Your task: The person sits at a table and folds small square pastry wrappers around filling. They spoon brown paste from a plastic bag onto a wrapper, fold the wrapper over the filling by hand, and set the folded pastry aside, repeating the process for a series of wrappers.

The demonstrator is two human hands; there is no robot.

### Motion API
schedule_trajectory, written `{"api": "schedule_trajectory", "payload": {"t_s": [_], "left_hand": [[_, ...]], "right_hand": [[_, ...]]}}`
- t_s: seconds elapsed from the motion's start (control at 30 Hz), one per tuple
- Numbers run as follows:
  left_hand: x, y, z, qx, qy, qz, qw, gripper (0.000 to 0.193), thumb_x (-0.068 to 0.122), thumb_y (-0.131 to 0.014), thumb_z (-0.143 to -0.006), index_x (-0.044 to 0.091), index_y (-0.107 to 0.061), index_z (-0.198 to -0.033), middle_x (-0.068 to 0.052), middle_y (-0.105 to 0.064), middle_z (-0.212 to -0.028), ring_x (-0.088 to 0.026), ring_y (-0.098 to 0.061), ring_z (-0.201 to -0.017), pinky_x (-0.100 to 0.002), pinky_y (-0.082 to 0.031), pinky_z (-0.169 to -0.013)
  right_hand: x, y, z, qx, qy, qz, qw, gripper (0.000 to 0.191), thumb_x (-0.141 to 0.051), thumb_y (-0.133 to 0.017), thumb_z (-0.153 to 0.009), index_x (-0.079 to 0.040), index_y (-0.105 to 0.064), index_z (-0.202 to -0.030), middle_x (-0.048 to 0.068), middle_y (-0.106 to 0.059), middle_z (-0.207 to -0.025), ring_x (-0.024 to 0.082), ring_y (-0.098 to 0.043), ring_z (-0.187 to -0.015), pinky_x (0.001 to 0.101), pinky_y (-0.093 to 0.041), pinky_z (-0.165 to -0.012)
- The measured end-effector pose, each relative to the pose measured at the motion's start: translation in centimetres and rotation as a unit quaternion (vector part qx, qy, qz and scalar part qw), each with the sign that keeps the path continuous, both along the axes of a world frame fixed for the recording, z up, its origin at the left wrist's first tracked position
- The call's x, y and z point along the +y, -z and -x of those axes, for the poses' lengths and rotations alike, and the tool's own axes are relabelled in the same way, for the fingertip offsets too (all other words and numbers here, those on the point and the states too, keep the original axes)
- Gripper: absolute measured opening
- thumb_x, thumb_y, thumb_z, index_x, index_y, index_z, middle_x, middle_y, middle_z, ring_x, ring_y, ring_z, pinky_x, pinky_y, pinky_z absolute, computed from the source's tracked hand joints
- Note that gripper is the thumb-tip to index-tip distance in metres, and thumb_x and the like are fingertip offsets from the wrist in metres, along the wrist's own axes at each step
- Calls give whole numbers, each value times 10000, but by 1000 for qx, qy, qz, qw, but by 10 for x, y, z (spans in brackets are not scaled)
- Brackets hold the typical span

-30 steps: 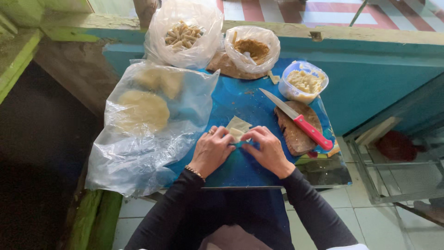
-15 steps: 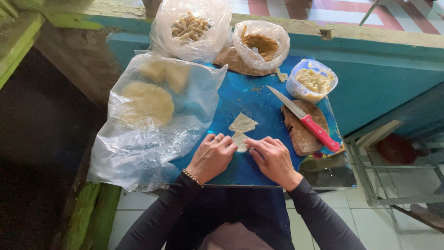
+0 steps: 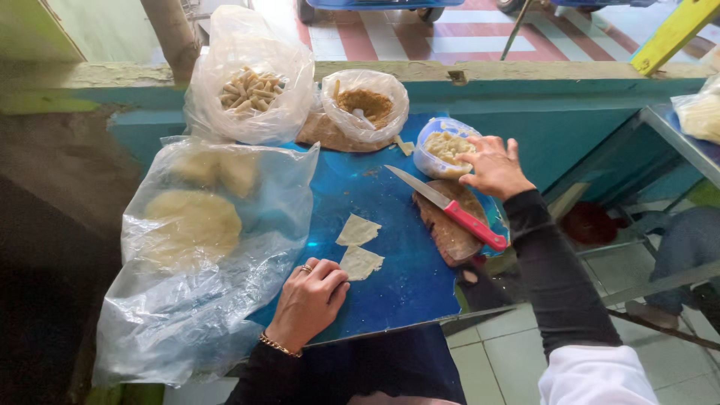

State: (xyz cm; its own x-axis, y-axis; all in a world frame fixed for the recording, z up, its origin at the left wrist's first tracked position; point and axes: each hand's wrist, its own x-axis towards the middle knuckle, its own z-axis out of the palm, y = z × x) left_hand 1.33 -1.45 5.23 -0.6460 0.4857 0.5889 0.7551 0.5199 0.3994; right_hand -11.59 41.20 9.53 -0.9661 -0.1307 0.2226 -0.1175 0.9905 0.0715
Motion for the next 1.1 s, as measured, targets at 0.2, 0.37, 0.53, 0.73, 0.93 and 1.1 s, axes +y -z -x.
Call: {"api": "schedule_trajectory", "payload": {"t_s": [0.2, 0.37, 0.53, 0.73, 0.93, 1.1], "left_hand": [[-3, 4, 2, 3, 7, -19, 1000, 103, 161, -756, -830, 91, -681, -843, -17, -663, -908, -258, -623, -881, -401, -507, -795], [-3, 4, 4, 3, 2, -9, 1000, 104, 162, -753, -836, 95, -675, -820, -14, -660, -896, -246, -629, -881, -392, -503, -777], [-4, 2, 4, -3, -4, -7, 1000, 105, 168, -752, -839, 97, -678, -819, -10, -661, -892, -243, -628, -870, -392, -503, -777], [-4, 3, 3, -3, -1, 1, 1000, 99, 171, -747, -838, 101, -678, -825, -19, -657, -894, -250, -627, -882, -395, -502, -777], [-7, 7, 4, 7, -1, -4, 1000, 98, 178, -746, -846, 103, -683, -851, -25, -664, -917, -261, -624, -895, -400, -497, -774], [-8, 4, 5, 9, -3, -6, 1000, 97, 174, -745, -836, 99, -685, -839, -26, -664, -913, -257, -628, -890, -402, -496, -767]], "right_hand": [[20, 36, 29, -32, 20, 16, 999, 294, -297, -698, -804, -240, -771, -1083, 30, -494, -1554, 293, -343, -1471, 702, -149, -1145], [23, 33, 34, -3, 44, 48, 998, 201, -187, -640, -805, -201, -754, -970, 21, -528, -1544, 267, -384, -1472, 691, -149, -1195], [14, 26, 25, 26, 12, 2, 1000, 310, -94, -615, -752, -230, -770, -984, 33, -535, -1514, 288, -392, -1442, 694, -161, -1162], [-25, -10, -21, 140, -46, 64, 987, 316, -54, -603, -804, -192, -753, -1045, 61, -569, -1499, 275, -455, -1432, 587, -263, -1222], [-143, 6, -101, 43, -304, 185, 934, 515, -3, -652, -765, -254, -722, -1209, 52, -567, -1459, 275, -490, -1386, 582, -297, -1149], [-192, 21, -105, 59, -298, 50, 951, 717, -19, -684, -697, -291, -631, -1357, 82, -469, -1512, 296, -419, -1398, 670, -184, -1153]]}}
